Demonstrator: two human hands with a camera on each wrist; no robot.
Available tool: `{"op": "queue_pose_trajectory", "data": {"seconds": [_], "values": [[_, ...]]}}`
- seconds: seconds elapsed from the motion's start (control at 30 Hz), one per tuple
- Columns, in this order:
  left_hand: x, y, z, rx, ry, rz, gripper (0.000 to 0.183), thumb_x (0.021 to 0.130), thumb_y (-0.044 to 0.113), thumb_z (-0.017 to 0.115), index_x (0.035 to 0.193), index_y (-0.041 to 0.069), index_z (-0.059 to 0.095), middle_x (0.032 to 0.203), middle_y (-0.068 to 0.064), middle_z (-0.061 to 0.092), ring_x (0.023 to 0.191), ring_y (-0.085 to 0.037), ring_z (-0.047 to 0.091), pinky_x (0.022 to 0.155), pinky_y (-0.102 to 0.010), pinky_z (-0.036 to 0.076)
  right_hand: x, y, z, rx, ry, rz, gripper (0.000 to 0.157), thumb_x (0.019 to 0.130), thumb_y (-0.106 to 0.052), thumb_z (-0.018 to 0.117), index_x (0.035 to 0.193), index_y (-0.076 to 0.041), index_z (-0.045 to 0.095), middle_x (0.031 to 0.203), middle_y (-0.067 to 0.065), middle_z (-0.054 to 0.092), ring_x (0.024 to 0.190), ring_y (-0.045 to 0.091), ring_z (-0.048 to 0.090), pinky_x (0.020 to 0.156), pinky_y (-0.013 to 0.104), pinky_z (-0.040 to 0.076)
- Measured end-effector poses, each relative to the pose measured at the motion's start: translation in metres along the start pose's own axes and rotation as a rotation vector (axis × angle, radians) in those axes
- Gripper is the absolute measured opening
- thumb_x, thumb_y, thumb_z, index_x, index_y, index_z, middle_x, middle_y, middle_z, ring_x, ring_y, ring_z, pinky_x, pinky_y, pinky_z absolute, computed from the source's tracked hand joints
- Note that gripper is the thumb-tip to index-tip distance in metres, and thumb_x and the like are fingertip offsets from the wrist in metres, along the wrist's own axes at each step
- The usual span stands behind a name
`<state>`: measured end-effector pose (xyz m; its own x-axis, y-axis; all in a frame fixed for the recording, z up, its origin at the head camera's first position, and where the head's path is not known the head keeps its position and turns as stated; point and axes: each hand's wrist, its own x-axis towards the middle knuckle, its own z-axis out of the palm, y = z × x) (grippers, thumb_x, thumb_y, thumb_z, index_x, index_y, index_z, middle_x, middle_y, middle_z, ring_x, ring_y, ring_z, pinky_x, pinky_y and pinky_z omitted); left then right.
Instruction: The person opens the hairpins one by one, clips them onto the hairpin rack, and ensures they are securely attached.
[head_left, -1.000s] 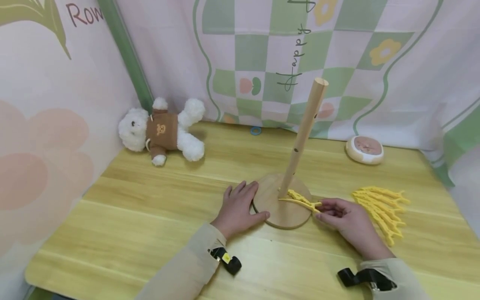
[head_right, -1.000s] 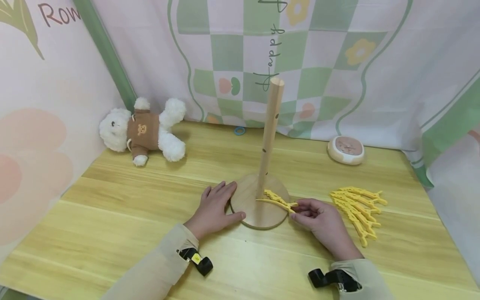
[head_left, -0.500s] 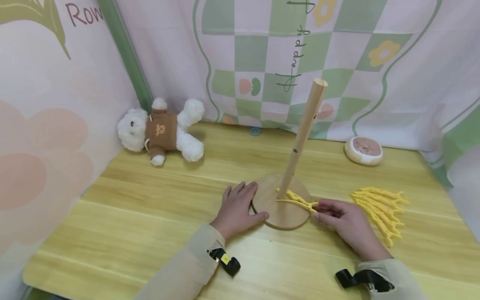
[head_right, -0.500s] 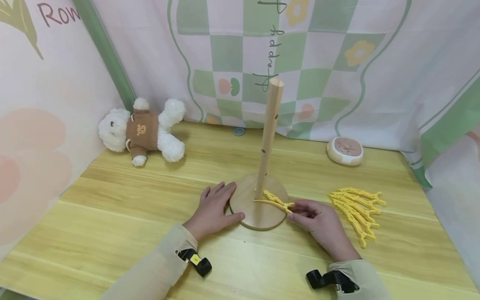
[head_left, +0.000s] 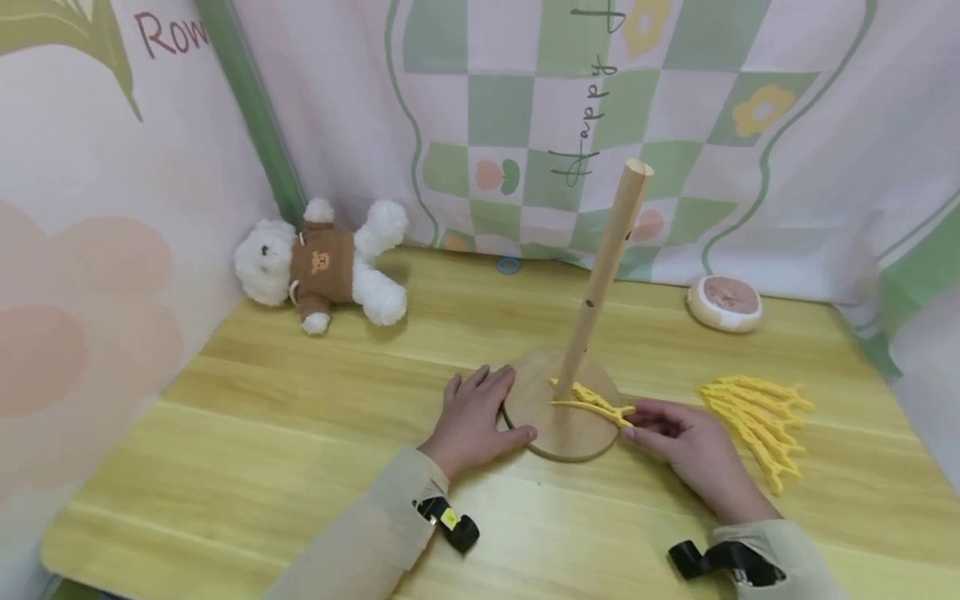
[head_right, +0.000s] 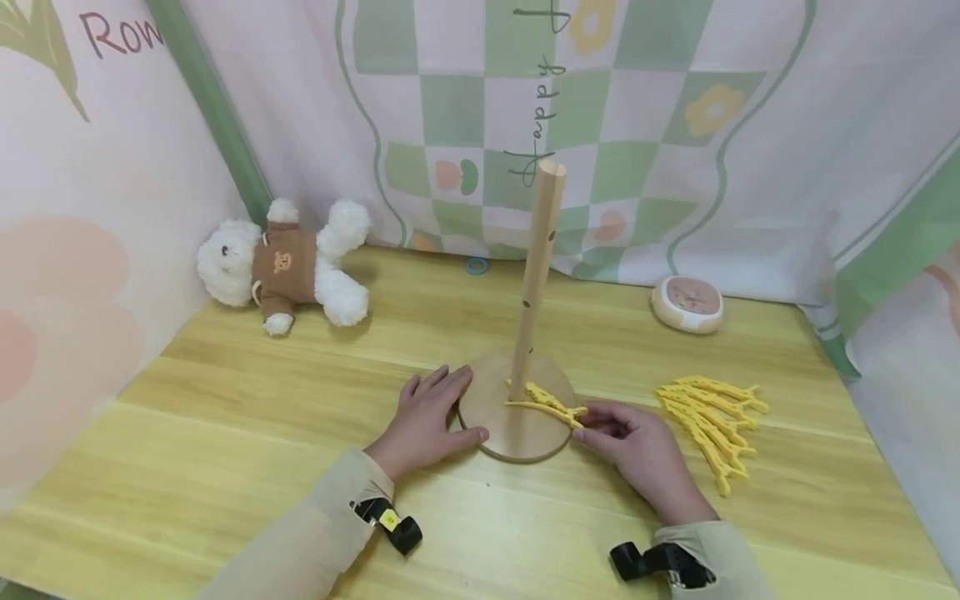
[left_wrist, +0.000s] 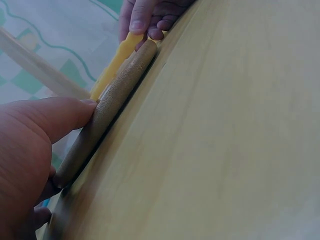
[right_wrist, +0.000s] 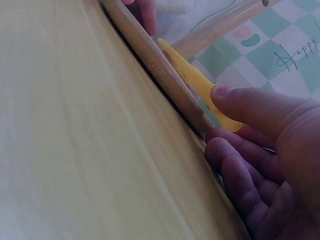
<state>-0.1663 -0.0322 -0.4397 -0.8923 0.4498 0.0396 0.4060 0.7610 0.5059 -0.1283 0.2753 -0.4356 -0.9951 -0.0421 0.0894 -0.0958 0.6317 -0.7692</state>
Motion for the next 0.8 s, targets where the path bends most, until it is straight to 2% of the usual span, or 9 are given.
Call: {"op": "queue_pose_trajectory", "data": {"seconds": [0.3, 0.8], "values": [[-0.0065, -0.0051, 0.006, -0.025, 0.029, -0.017, 0.088, 0.088, 0.059, 0.066, 0.157, 0.012, 0.036, 0.16, -0.003, 0.036, 0.15, -0.033, 0.024, 0.119, -0.061, 0.009, 0.0045, -0.0017, 0.0014, 0.006, -0.061, -0.016, 0.046, 0.086, -0.028, 0.081, 0.122, -0.002, 0.07, 0.105, 0.008, 0.075, 0.085, 0.006, 0.068, 0.073, 0.022, 0.055], [-0.0009, 0.0007, 0.0052, 0.004, 0.007, 0.01, 0.088, 0.089, 0.06, 0.065, 0.157, 0.013, 0.035, 0.161, -0.002, 0.035, 0.15, -0.032, 0.024, 0.119, -0.06, 0.009, -0.0032, 0.001, -0.0003, -0.01, -0.009, 0.0, 0.045, 0.085, -0.03, 0.082, 0.12, -0.004, 0.072, 0.103, 0.006, 0.075, 0.083, 0.005, 0.066, 0.071, 0.021, 0.054]]}}
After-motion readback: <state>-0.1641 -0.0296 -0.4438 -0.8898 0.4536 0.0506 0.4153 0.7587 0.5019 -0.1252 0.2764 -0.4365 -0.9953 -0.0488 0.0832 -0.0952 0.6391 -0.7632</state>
